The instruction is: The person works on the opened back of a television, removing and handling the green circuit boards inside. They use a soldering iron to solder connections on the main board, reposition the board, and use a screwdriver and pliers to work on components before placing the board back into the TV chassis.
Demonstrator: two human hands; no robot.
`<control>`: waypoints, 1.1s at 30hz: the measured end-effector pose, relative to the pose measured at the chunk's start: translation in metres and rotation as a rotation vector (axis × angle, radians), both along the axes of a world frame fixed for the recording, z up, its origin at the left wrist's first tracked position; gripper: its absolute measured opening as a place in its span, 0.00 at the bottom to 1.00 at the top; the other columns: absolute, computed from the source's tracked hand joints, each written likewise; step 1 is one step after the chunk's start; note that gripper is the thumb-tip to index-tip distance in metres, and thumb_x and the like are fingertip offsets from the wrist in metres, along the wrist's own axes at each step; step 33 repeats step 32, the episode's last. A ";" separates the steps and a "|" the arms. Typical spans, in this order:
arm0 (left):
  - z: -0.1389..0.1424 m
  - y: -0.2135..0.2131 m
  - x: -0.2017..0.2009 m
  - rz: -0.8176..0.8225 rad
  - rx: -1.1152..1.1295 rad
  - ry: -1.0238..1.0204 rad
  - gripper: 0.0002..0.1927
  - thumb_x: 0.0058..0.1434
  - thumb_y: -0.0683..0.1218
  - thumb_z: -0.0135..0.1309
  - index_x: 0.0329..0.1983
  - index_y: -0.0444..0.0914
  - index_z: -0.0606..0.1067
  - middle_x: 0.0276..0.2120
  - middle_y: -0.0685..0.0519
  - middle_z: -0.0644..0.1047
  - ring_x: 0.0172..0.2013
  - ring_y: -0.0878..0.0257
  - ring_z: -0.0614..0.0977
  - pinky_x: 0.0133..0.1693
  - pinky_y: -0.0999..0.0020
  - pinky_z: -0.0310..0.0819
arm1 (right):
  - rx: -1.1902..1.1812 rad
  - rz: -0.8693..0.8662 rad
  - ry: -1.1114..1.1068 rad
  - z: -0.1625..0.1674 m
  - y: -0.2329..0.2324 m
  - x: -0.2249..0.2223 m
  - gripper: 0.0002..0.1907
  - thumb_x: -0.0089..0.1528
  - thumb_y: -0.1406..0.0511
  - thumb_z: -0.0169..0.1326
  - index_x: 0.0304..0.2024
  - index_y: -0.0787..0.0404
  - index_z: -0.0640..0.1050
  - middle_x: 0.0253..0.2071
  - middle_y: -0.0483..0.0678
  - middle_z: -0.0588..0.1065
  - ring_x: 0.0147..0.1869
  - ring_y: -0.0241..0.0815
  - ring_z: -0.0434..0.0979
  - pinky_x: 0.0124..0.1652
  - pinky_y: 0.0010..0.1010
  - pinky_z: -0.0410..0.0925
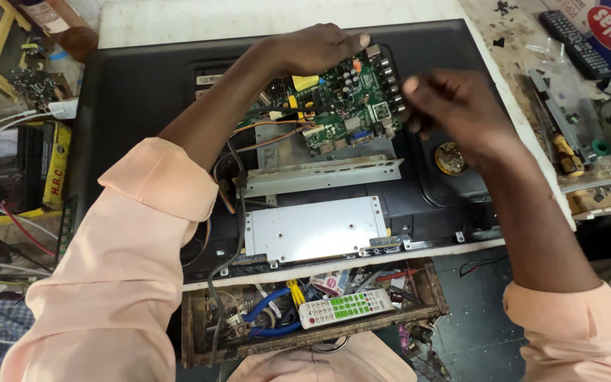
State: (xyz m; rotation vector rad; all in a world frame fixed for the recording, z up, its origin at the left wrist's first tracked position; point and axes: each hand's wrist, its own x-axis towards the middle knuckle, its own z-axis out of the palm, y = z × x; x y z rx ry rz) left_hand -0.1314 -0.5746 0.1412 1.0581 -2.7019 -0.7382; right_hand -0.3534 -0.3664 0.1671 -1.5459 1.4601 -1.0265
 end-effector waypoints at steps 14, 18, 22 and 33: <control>-0.004 0.012 -0.024 -0.027 -0.123 -0.114 0.40 0.73 0.72 0.29 0.22 0.38 0.71 0.16 0.52 0.63 0.19 0.60 0.66 0.28 0.48 0.64 | -0.092 0.009 0.300 -0.022 0.007 0.004 0.14 0.67 0.60 0.60 0.38 0.67 0.82 0.25 0.46 0.77 0.28 0.31 0.72 0.28 0.26 0.66; -0.003 0.016 -0.028 0.005 -0.090 -0.132 0.39 0.72 0.71 0.33 0.22 0.38 0.71 0.15 0.55 0.63 0.17 0.63 0.65 0.25 0.50 0.62 | -0.068 0.015 0.254 -0.026 0.009 0.003 0.13 0.67 0.61 0.59 0.38 0.67 0.81 0.25 0.45 0.77 0.27 0.30 0.72 0.27 0.25 0.66; -0.001 0.020 -0.030 0.003 -0.095 -0.135 0.37 0.73 0.70 0.35 0.22 0.39 0.71 0.14 0.55 0.64 0.17 0.64 0.64 0.25 0.51 0.60 | -0.064 -0.004 0.231 -0.028 0.011 0.005 0.12 0.67 0.61 0.59 0.38 0.66 0.81 0.25 0.44 0.76 0.27 0.30 0.71 0.27 0.25 0.65; -0.016 0.011 -0.040 -0.019 -0.134 -0.110 0.36 0.74 0.69 0.37 0.22 0.39 0.71 0.16 0.54 0.63 0.18 0.63 0.61 0.26 0.50 0.60 | -0.063 -0.044 0.352 -0.025 0.018 0.004 0.12 0.68 0.62 0.59 0.39 0.66 0.82 0.25 0.46 0.78 0.27 0.31 0.72 0.26 0.26 0.65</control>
